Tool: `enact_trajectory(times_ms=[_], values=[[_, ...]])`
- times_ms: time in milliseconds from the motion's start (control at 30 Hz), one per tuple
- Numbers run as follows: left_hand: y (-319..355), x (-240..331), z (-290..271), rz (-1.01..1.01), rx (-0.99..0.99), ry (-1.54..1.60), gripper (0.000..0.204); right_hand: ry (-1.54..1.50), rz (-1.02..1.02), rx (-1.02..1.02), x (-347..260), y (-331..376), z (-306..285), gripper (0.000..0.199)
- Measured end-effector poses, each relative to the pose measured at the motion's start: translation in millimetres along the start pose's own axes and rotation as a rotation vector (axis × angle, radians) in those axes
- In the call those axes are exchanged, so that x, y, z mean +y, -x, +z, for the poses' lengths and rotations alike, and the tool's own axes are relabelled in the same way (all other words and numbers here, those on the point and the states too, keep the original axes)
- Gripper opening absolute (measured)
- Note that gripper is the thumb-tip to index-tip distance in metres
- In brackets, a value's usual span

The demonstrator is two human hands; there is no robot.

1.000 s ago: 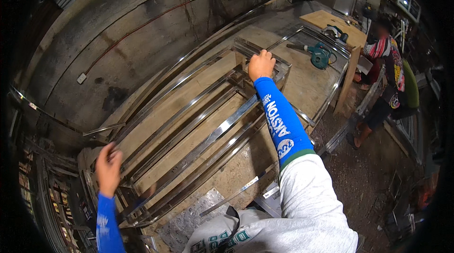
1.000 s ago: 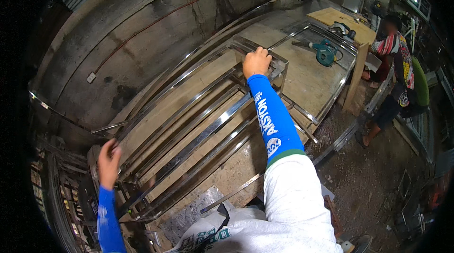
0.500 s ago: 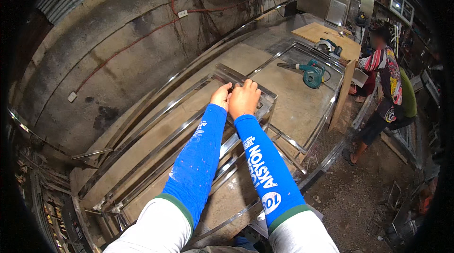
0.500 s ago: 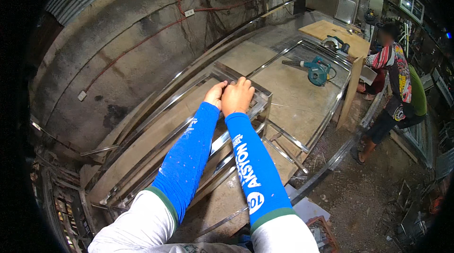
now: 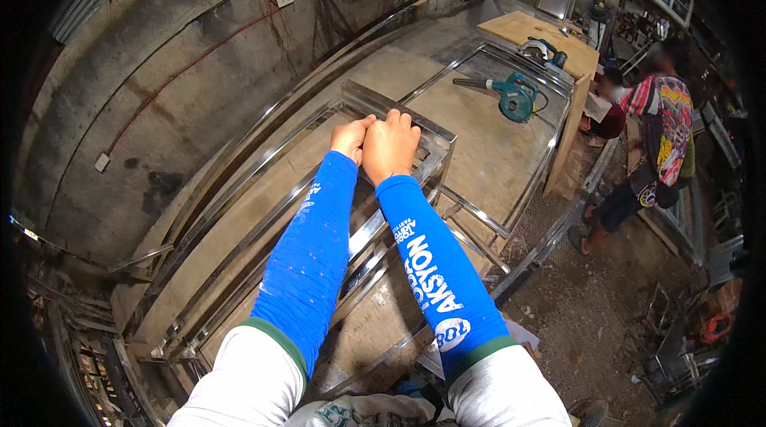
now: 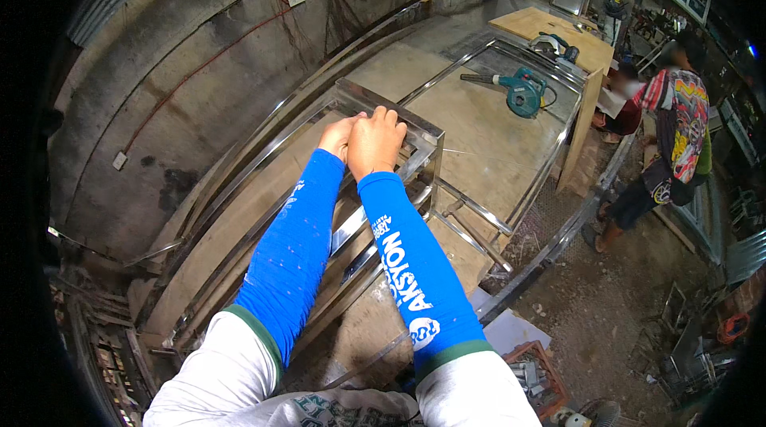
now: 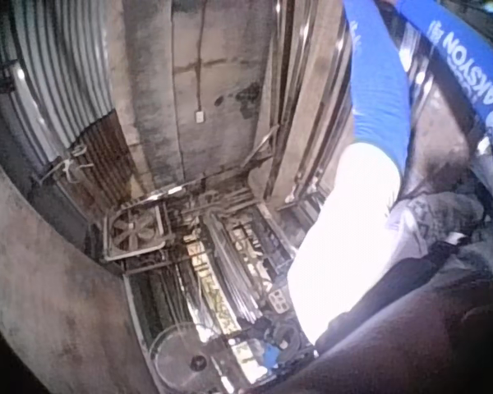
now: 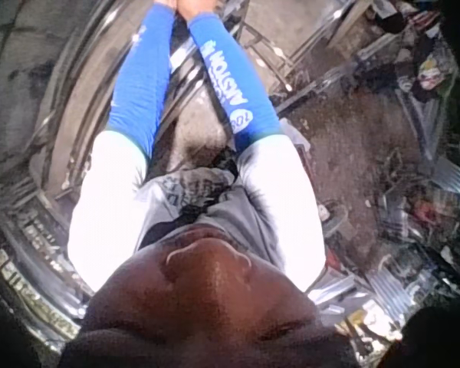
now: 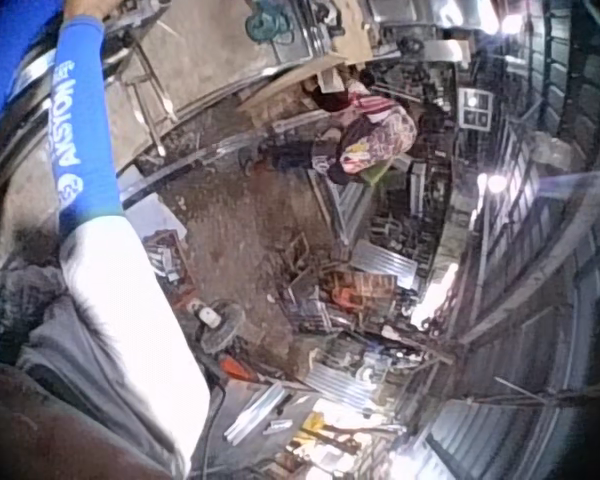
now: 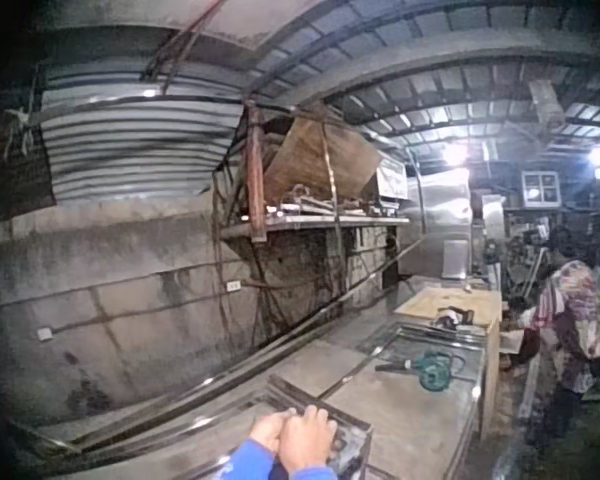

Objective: The person measures and marks metal bars using a tape measure and marker, then cuts them with an angle grinder. They smooth the cut edges and fit the pieces into a metal frame structure.

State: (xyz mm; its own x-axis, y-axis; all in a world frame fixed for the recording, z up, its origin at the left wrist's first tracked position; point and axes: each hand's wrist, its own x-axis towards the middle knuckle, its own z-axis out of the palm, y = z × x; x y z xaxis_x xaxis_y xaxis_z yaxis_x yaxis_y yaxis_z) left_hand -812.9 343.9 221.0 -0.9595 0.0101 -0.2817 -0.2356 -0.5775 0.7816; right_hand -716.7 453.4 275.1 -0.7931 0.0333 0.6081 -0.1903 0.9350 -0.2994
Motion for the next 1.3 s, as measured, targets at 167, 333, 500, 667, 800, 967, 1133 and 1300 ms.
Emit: enact_trajectory(times_ms=[167,333,500,667,800,967,1133,1300], values=[[24.0,-7.1,28.0,0.068,0.013,-0.003,0.017,0.043,0.044,0.006,9.4,-4.1,-2.2,0.022],[4.2,-8.3,14.2,0.036,-0.01,0.042,0.015,0.029,0.042,-0.002,3.1,-4.3,-0.5,0.023],[-12.1,-8.1,6.4,0.016,-0.001,-0.028,0.019,0.032,0.026,0.008,4.7,-6.4,3.4,0.022],[-11.1,-7.9,6.8,0.018,-0.01,-0.027,0.02,0.039,0.008,0.02,7.5,-5.9,3.9,0.021],[-9.6,-9.2,12.7,0.014,0.001,-0.081,0.02,0.048,0.004,0.018,14.2,-6.5,6.1,0.02],[-14.2,-1.6,-2.5,0.013,0.007,-0.06,0.021,0.033,-0.004,0.013,1.2,-6.4,6.2,0.022],[2.3,-13.6,24.8,0.043,0.056,0.037,0.013,0.042,0.016,-0.009,12.4,-4.8,5.6,0.024],[-24.4,-13.6,-0.3,0.033,-0.003,0.045,0.008,0.017,-0.002,0.015,1.0,-5.4,-1.0,0.026]])
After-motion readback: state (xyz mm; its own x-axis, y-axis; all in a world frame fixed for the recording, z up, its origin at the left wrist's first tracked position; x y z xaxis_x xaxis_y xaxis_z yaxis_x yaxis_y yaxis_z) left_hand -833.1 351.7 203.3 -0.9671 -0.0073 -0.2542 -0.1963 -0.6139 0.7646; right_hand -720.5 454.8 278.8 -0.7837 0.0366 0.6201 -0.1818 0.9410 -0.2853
